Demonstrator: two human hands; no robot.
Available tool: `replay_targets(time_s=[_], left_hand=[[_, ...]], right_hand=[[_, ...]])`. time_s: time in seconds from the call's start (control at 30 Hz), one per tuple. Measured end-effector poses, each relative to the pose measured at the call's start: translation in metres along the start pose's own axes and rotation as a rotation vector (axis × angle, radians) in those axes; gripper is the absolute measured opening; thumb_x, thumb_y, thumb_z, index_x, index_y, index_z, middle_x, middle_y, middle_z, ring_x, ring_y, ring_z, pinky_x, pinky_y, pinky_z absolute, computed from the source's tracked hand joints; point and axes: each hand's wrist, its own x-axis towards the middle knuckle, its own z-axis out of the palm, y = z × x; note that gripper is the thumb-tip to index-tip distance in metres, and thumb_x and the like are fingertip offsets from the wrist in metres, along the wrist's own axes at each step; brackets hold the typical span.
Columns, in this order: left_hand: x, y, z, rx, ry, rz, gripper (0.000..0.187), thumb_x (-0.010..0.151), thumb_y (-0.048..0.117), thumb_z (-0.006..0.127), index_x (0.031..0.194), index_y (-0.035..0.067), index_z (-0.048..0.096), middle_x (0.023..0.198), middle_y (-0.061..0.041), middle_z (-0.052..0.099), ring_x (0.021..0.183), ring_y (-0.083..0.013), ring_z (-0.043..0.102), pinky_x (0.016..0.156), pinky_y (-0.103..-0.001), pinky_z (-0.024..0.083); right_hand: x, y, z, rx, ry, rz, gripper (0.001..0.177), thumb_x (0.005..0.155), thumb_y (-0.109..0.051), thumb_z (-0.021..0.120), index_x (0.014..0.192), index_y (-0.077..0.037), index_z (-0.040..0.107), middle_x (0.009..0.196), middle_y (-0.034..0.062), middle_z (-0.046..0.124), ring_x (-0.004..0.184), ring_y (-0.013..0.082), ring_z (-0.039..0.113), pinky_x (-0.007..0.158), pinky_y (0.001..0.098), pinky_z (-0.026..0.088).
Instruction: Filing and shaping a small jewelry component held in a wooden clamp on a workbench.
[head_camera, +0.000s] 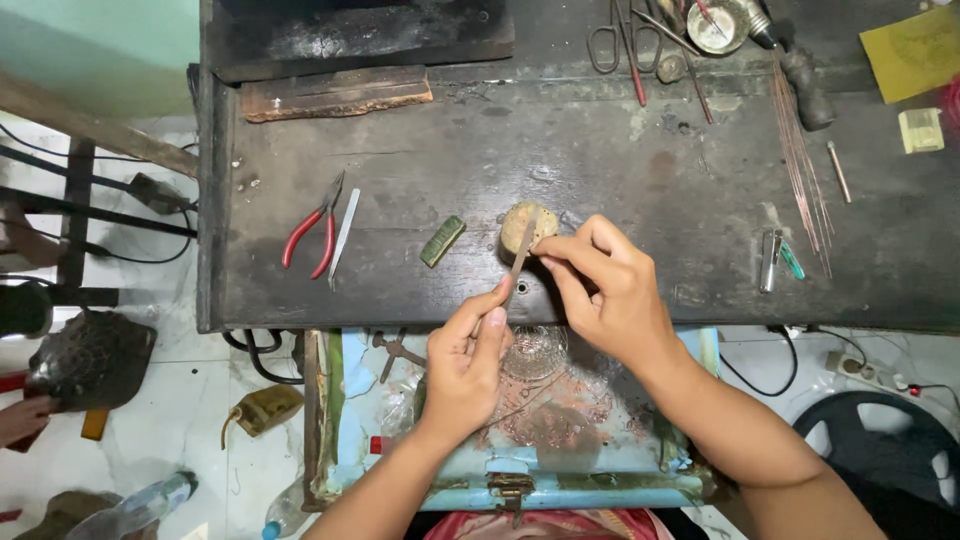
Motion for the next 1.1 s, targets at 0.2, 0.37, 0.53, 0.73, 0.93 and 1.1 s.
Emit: replay_targets(time_s=[0.2,0.37,0.53,0.73,0.93,1.1], left_hand=[[0.011,-0.005,0.008,-0.033,0.001,0.002,0.035,0.104,-0.002,0.048,0.133,0.001,0.067,0.055,-0.002,0.050,0.051,-0.0071,0.038,0.045,-0.023,0.034],[0.004,-0.007,0.007,-0.027,0.015,-0.010,0.035,0.104,0.000,0.049,0.134,0.001,0.066,0.055,-0.003,0.051,0.050,-0.0072,0.039,0.044,-0.023,0.034],[0.005,-0.008,0.002,-0.047,0.012,0.010,0.034,0.104,0.000,0.050,0.133,0.001,0.067,0.055,-0.003,0.051,0.050,-0.0074,0.038,0.045,-0.023,0.035],[-0.006,-0.004,-0.006,-0.026,0.014,-0.005,0.034,0.103,-0.001,0.050,0.132,0.000,0.068,0.054,-0.004,0.051,0.050,-0.0087,0.038,0.045,-0.025,0.035],[0.008,-0.007,-0.001,-0.011,-0.019,0.020,0.034,0.103,-0.002,0.050,0.131,0.000,0.068,0.054,-0.004,0.052,0.051,-0.0079,0.038,0.046,-0.024,0.035],[0.008,-0.007,-0.002,-0.071,-0.012,0.018,0.035,0.105,-0.001,0.047,0.135,0.001,0.065,0.055,-0.002,0.049,0.050,-0.0062,0.036,0.045,-0.022,0.032]], right_hand=[[0.000,-0.005,0.000,-0.009,0.009,-0.019,0.011,0.097,-0.007,0.070,0.101,-0.013,0.078,0.074,0.0082,0.058,0.053,0.0244,0.056,0.052,0.0318,0.048],[-0.005,-0.007,0.001,-0.002,0.013,-0.001,0.005,0.096,-0.009,0.072,0.101,-0.010,0.074,0.074,0.0094,0.062,0.056,0.0275,0.060,0.053,0.0344,0.050],[-0.001,-0.012,0.001,0.001,0.012,0.027,0.003,0.096,-0.007,0.073,0.097,-0.009,0.074,0.071,0.0090,0.062,0.053,0.0255,0.058,0.051,0.0328,0.049],[0.000,-0.011,-0.001,0.044,0.010,0.125,0.004,0.092,-0.005,0.076,0.092,-0.008,0.073,0.068,0.0104,0.065,0.048,0.0218,0.056,0.046,0.0296,0.047],[0.004,-0.010,-0.003,0.036,-0.031,0.141,0.004,0.090,-0.003,0.076,0.089,-0.006,0.073,0.065,0.0111,0.065,0.048,0.0244,0.058,0.044,0.0315,0.046],[0.001,-0.002,-0.001,0.047,-0.051,0.194,0.006,0.091,-0.004,0.075,0.085,-0.006,0.073,0.063,0.0111,0.065,0.049,0.0216,0.057,0.043,0.0314,0.044]])
